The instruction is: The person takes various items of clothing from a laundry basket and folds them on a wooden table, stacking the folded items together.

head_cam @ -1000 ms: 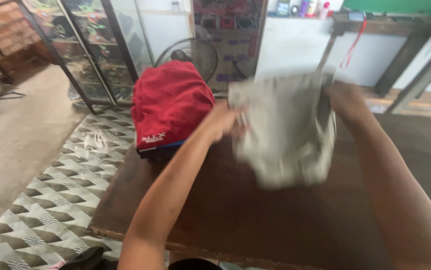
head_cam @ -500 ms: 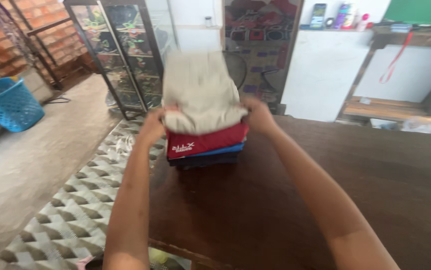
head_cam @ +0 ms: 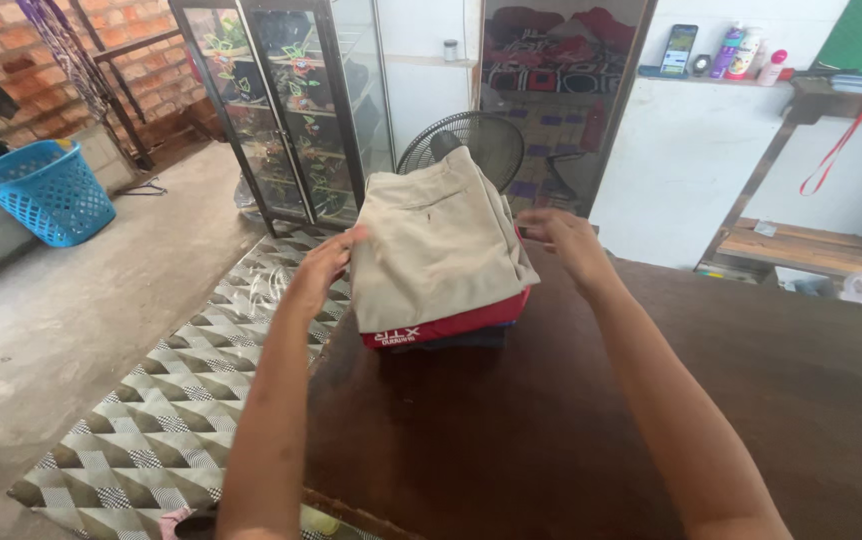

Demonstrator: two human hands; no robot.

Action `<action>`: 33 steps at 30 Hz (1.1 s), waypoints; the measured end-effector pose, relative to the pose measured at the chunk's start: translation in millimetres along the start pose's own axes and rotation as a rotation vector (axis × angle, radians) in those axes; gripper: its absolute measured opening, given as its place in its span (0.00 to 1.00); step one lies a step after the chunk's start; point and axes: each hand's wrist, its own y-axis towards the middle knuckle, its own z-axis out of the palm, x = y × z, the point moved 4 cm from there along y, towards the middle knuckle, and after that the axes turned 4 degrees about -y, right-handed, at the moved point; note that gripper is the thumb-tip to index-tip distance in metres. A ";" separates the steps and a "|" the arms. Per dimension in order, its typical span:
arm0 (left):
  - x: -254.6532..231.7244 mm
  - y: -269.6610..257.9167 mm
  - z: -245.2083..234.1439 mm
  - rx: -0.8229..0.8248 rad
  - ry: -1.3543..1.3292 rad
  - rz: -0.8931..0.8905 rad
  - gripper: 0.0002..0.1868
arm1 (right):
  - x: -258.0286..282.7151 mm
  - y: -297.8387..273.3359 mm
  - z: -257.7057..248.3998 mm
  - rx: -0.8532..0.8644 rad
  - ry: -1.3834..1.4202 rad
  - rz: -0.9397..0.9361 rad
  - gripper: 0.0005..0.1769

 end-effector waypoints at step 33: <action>112.8 27.3 45.8 0.156 -0.775 0.077 0.49 | -194.1 90.2 101.2 -0.054 -0.097 -0.163 0.38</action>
